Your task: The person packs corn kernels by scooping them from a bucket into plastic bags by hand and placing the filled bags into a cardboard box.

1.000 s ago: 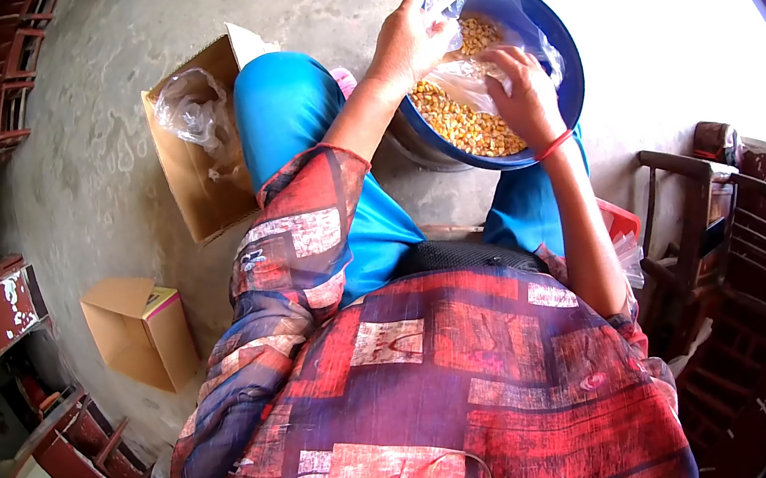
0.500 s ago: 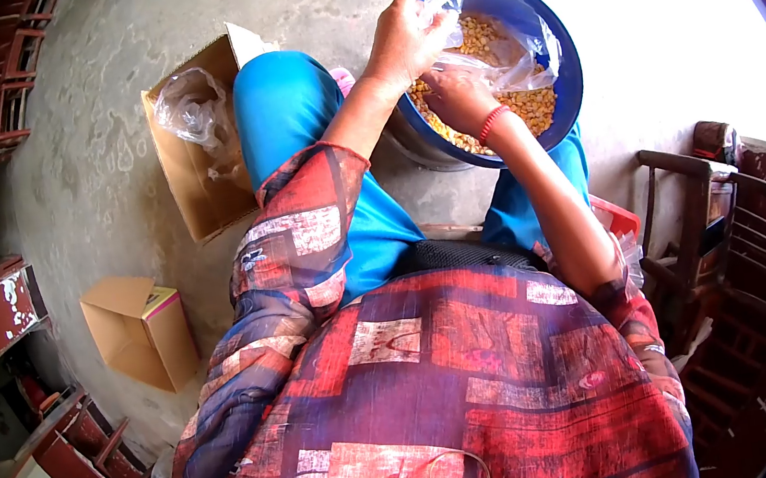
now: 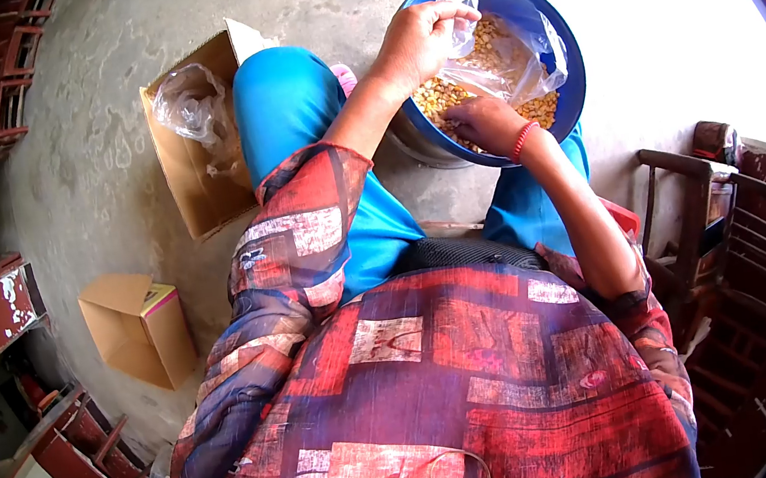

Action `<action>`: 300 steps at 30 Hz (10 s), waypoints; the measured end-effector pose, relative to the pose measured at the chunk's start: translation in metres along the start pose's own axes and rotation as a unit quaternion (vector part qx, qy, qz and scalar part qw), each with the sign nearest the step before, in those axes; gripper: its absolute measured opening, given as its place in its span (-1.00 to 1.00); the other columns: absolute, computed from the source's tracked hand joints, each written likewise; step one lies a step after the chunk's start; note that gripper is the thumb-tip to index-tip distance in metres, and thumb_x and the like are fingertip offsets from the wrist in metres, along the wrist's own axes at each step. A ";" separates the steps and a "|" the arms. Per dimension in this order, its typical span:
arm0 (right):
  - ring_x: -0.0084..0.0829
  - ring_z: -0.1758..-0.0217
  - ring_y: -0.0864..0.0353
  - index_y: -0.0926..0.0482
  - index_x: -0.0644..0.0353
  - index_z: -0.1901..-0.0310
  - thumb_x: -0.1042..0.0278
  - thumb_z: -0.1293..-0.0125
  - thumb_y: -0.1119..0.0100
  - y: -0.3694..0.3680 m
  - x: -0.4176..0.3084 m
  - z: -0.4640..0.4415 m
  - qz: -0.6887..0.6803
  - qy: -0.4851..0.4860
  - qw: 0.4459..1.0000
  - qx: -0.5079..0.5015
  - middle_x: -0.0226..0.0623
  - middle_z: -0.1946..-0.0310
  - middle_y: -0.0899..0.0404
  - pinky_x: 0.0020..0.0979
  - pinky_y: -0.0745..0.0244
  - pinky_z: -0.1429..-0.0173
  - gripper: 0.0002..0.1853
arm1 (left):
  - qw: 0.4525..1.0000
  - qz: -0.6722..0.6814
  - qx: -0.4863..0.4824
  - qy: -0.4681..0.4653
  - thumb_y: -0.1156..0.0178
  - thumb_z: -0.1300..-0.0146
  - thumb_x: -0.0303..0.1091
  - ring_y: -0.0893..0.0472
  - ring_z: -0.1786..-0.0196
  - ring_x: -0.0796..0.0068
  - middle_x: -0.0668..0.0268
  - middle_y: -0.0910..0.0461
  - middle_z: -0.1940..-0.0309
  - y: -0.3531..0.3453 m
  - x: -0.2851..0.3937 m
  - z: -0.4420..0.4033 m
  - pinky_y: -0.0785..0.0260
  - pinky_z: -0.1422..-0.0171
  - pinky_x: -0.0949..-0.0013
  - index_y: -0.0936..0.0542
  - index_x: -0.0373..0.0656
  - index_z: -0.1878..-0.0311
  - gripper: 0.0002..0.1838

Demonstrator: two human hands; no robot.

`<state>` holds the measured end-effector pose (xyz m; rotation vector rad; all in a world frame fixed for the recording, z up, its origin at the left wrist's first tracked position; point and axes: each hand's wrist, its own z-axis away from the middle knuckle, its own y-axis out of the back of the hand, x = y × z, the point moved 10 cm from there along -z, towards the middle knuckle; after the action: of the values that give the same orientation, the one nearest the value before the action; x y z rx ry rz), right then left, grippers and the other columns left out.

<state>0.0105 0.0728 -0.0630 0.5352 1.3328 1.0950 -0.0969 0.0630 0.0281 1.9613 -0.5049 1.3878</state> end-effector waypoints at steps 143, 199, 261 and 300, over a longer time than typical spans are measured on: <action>-0.09 0.17 -0.52 -0.48 0.08 0.10 0.10 -0.18 0.02 0.008 0.014 0.021 -0.033 -0.130 0.991 0.012 -0.04 0.30 -0.55 -0.18 -0.38 0.06 -0.67 | 0.980 -0.194 0.051 0.012 -0.09 -0.12 -0.25 -0.58 0.33 0.13 0.13 -0.59 0.43 0.002 -0.005 0.003 -0.42 0.21 0.27 -0.60 -0.11 0.26 -0.80; -0.21 0.05 -0.42 -0.53 -0.13 0.06 0.54 0.01 0.02 0.083 0.039 0.047 0.088 -0.202 0.942 0.253 -0.26 0.19 -0.45 -0.15 -0.31 -0.02 -0.56 | 0.980 -0.186 0.064 0.009 -0.05 -0.13 -0.28 -0.59 0.34 0.13 0.13 -0.59 0.44 0.005 -0.002 0.004 -0.42 0.20 0.26 -0.60 -0.11 0.30 -0.81; -0.52 0.11 -0.45 -0.53 0.28 0.11 0.31 -0.27 0.08 0.100 0.056 0.026 -0.552 -0.114 0.741 0.365 -0.34 0.19 -0.54 -0.50 -0.29 -0.07 -0.72 | 0.979 -0.193 0.066 0.003 -0.07 -0.14 -0.23 -0.58 0.32 0.09 0.08 -0.58 0.44 0.005 0.000 0.006 -0.42 0.20 0.23 -0.60 -0.12 0.28 -0.79; -0.72 0.74 -0.25 -0.42 0.20 0.38 0.20 -0.34 0.10 0.008 0.013 0.027 -0.628 -0.217 0.748 0.009 -0.47 0.65 -0.32 -0.69 -0.09 0.73 -0.74 | 0.979 -0.198 0.052 0.005 -0.09 -0.13 -0.23 -0.58 0.30 0.11 0.10 -0.59 0.41 0.001 -0.005 0.005 -0.42 0.19 0.24 -0.60 -0.14 0.27 -0.78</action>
<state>0.0319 0.0941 -0.0567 -0.1673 0.9344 -0.1844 -0.0961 0.0588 0.0229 2.0010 -0.0282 1.1852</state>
